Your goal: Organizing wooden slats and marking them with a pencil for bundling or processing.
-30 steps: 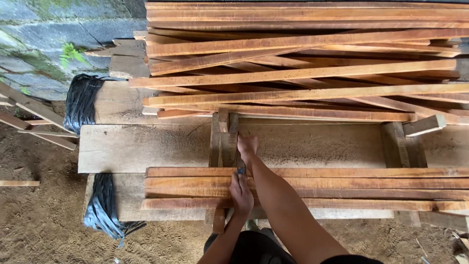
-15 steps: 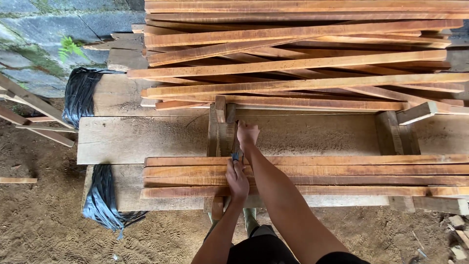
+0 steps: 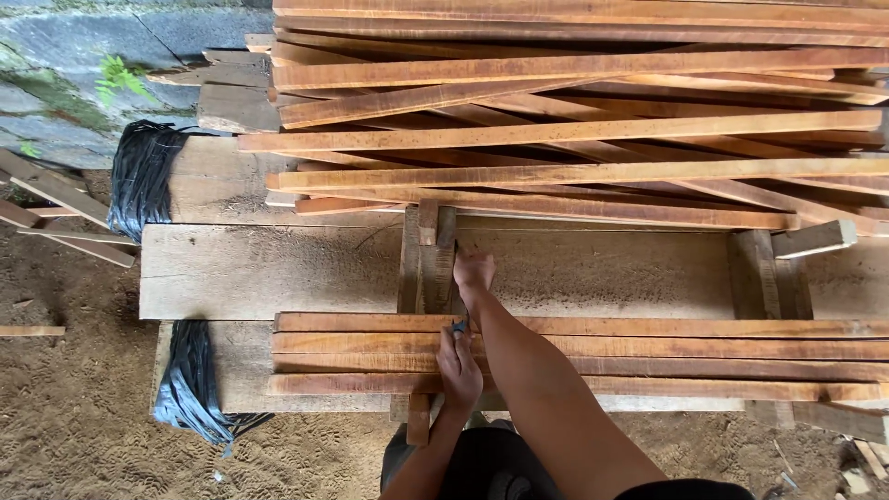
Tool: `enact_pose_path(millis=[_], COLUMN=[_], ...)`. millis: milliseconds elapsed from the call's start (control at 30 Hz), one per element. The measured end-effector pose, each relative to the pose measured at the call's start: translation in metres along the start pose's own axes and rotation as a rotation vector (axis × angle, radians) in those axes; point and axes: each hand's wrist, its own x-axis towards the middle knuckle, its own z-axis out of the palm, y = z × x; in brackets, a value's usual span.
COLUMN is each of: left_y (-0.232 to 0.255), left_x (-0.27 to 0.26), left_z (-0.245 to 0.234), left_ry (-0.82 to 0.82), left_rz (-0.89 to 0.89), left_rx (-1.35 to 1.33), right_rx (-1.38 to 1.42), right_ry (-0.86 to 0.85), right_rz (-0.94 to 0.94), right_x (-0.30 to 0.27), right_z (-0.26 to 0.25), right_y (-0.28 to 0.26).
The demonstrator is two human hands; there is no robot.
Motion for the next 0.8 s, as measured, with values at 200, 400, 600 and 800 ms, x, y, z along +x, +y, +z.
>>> enact_pose_path(millis=[200,400,600,800], left_y=[0.000,0.062,-0.005,-0.032], left_x=[0.000,0.006,0.000,-0.001], left_z=[-0.002,-0.006,-0.001,-0.001], left_ry=[-0.004,-0.004,0.033,0.036], left_rz=[0.062,-0.099,-0.136,-0.074], left_rx=[-0.010,-0.138,-0.071,-0.025], right_rx=[0.065,0.030,0.076,0.090], right_ry=[-0.077,-0.038,0.064,0.077], right_rz=[0.001,-0.080,-0.049,-0.037], right_x=[0.003,-0.002,-0.004,-0.004], right_z=[0.002,-0.009,-0.004,0.003], right_y=[0.009,0.000,0.003,0.007])
